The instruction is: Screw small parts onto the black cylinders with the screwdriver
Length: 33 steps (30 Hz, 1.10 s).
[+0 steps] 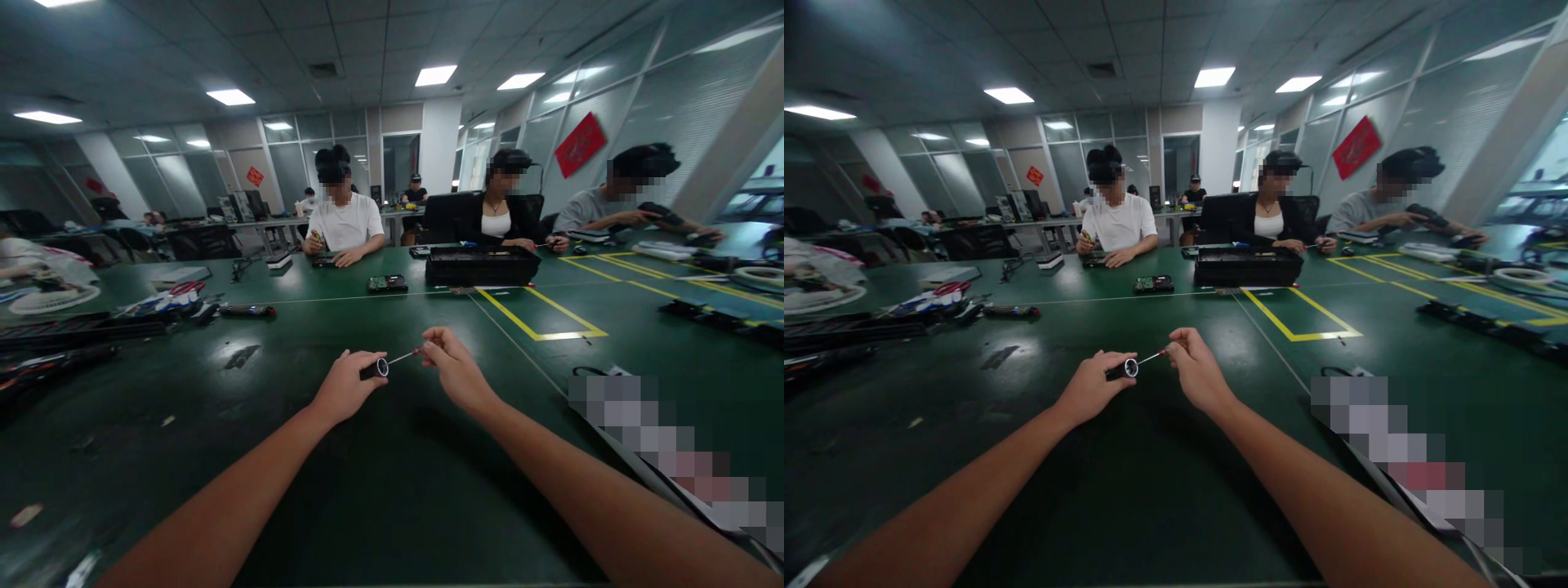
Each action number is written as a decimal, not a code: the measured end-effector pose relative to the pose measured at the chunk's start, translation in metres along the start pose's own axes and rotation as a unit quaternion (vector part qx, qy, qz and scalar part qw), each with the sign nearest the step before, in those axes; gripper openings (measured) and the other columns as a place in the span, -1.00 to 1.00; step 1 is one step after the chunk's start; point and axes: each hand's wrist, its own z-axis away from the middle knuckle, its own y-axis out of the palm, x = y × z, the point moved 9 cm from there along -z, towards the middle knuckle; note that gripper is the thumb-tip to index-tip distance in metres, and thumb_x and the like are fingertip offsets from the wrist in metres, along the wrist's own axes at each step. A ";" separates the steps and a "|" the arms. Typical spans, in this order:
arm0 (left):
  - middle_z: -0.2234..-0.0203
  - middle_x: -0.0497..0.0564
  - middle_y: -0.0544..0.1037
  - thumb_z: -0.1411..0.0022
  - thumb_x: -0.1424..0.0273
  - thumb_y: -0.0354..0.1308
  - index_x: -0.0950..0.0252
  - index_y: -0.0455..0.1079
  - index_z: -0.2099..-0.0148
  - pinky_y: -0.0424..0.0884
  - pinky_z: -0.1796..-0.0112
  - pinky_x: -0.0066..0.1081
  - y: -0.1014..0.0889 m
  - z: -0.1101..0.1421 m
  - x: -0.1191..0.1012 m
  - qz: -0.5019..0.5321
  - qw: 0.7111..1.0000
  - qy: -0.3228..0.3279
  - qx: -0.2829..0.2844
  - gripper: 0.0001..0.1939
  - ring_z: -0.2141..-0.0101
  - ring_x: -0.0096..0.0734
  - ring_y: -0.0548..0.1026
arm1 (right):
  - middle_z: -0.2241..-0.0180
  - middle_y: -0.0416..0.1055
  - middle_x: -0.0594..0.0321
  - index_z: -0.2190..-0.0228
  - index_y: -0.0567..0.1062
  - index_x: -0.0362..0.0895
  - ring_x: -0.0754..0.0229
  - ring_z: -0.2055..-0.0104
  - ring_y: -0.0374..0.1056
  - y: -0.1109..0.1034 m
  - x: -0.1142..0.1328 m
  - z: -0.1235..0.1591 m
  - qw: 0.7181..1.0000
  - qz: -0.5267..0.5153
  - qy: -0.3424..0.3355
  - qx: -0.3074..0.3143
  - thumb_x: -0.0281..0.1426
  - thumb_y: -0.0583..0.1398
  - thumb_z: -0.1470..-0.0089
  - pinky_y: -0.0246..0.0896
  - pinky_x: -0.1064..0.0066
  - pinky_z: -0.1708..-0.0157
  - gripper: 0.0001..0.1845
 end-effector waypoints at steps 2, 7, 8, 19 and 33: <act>-0.04 0.01 0.50 -0.22 0.36 0.23 0.11 0.37 -0.18 -0.07 -0.26 0.08 -0.002 0.000 -0.006 -0.003 1.000 0.023 -0.004 -0.53 -0.07 -0.20 0.40 | 0.35 0.38 0.22 0.27 0.36 -0.08 0.17 0.33 0.32 0.001 -0.011 -0.003 0.996 -0.085 0.041 -0.002 -0.21 0.11 -0.13 0.32 0.26 0.22 -0.79; -0.06 0.04 0.47 -0.24 0.38 0.19 0.15 0.33 -0.22 0.03 -0.24 0.01 -0.005 -0.003 -0.003 -0.012 1.000 0.006 0.002 -0.52 -0.06 -0.20 0.39 | 0.50 0.28 0.25 0.41 0.33 -0.06 0.20 0.50 0.23 -0.010 -0.036 -0.007 0.974 -0.178 0.120 -0.072 -0.23 0.10 -0.14 0.36 0.23 0.34 -0.82; -0.04 0.04 0.48 -0.24 0.39 0.20 0.16 0.34 -0.21 0.07 -0.22 0.00 -0.004 -0.003 0.001 -0.011 1.000 -0.005 0.013 -0.51 -0.05 -0.19 0.40 | 0.50 0.28 0.25 0.42 0.33 -0.06 0.20 0.50 0.22 -0.012 -0.036 -0.007 0.974 -0.171 0.119 -0.085 -0.23 0.10 -0.13 0.36 0.23 0.34 -0.83; -0.09 0.10 0.41 -0.31 0.35 0.07 0.21 0.25 -0.26 0.29 -0.09 -0.20 0.000 -0.001 0.015 0.012 0.999 -0.044 0.028 -0.53 -0.07 -0.18 0.38 | 0.42 0.34 0.22 0.35 0.39 -0.06 0.17 0.40 0.29 -0.029 -0.025 -0.005 0.977 -0.135 0.069 -0.147 -0.17 0.14 -0.11 0.33 0.32 0.41 -0.78; 0.10 0.08 0.52 -0.30 0.16 0.02 0.19 0.41 -0.02 0.36 0.20 -0.30 0.017 -0.034 0.013 -0.189 0.972 -0.043 0.133 -0.66 0.14 -0.20 0.48 | 0.49 0.35 0.32 0.39 0.46 -0.05 0.21 0.43 0.26 -0.032 -0.020 -0.002 0.970 -0.169 0.060 -0.165 -0.14 0.24 -0.01 0.24 0.36 0.43 -0.76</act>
